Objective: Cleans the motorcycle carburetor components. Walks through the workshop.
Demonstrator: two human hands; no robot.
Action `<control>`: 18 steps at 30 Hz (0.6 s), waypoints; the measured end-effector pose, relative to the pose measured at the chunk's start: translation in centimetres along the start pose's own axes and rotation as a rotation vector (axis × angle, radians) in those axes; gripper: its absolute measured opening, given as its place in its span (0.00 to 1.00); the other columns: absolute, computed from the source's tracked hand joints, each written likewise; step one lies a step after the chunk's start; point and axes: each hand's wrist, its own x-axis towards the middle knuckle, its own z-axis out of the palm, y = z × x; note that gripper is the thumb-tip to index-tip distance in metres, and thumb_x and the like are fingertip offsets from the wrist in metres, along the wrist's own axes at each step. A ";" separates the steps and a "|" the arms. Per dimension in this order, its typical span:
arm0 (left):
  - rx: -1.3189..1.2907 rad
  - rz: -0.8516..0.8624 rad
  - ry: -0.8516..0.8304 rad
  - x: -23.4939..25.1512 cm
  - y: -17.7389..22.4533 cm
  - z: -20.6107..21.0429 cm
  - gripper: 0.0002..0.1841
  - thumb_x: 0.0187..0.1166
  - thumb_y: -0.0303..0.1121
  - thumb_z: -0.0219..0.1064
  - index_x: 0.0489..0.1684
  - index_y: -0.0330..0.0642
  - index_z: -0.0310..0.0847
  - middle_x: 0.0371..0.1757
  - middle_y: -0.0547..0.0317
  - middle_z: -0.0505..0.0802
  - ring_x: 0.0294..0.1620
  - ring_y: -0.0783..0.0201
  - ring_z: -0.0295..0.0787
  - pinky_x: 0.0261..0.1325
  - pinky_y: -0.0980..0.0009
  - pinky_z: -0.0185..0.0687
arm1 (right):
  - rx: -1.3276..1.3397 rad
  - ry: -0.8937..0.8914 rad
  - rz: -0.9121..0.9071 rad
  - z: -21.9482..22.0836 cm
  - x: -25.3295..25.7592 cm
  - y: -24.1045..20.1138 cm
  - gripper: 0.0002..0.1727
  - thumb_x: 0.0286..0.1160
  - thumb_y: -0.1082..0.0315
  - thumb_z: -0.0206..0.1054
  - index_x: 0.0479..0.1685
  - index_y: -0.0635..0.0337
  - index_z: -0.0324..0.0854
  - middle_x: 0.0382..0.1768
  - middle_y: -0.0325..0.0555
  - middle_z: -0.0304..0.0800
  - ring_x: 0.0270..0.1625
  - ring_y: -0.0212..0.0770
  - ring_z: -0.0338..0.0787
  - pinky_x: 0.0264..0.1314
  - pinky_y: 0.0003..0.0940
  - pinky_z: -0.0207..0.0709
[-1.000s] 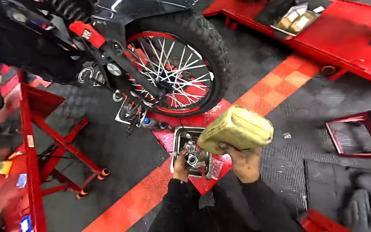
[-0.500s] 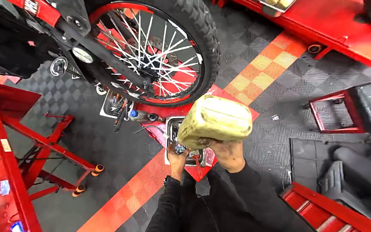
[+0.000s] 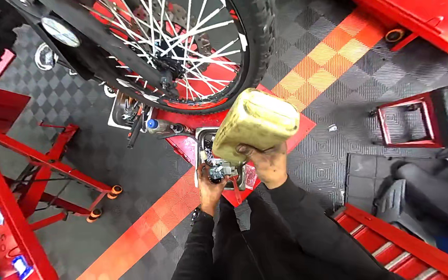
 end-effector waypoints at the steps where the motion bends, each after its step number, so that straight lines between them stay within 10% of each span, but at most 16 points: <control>1: -0.054 -0.060 0.007 0.0 0.2 0.0 0.49 0.46 0.46 0.92 0.75 0.37 0.75 0.82 0.45 0.74 0.77 0.53 0.77 0.75 0.50 0.80 | -0.040 0.092 0.043 -0.3 0.4 1.5 0.46 0.49 0.77 0.88 0.73 0.68 0.67 0.58 0.54 0.90 0.60 0.49 0.93 0.65 0.51 0.91; 4: -0.315 -0.341 0.021 0.1 1.1 0.0 0.46 0.53 0.42 0.91 0.76 0.39 0.74 0.64 0.44 0.88 0.57 0.53 0.91 0.58 0.50 0.92 | -0.039 0.455 0.318 -3.6 1.4 8.0 0.51 0.60 0.71 0.84 0.86 0.63 0.56 0.67 0.55 0.84 0.66 0.47 0.89 0.68 0.49 0.88; 9: -0.550 -0.560 0.003 0.9 2.6 -1.5 0.31 0.68 0.43 0.83 0.66 0.36 0.82 0.45 0.41 0.93 0.37 0.51 0.92 0.40 0.54 0.91 | 0.290 0.901 0.634 -11.0 0.7 13.1 0.35 0.75 0.50 0.74 0.78 0.53 0.69 0.62 0.51 0.87 0.61 0.48 0.90 0.60 0.51 0.88; 14: -0.751 -0.680 0.001 1.3 2.7 -2.1 0.21 0.79 0.43 0.73 0.60 0.36 0.85 0.43 0.42 0.92 0.38 0.53 0.90 0.40 0.56 0.89 | 0.615 0.856 0.809 -14.4 -0.8 14.6 0.34 0.87 0.40 0.57 0.85 0.46 0.60 0.74 0.49 0.78 0.72 0.48 0.84 0.69 0.47 0.85; 18: -0.770 -0.610 -0.014 0.5 4.0 -2.4 0.19 0.79 0.41 0.73 0.58 0.34 0.85 0.43 0.42 0.92 0.39 0.53 0.91 0.42 0.56 0.89 | 0.688 0.732 1.001 -13.7 -1.9 15.2 0.27 0.89 0.42 0.49 0.71 0.51 0.71 0.57 0.49 0.88 0.55 0.44 0.92 0.54 0.39 0.89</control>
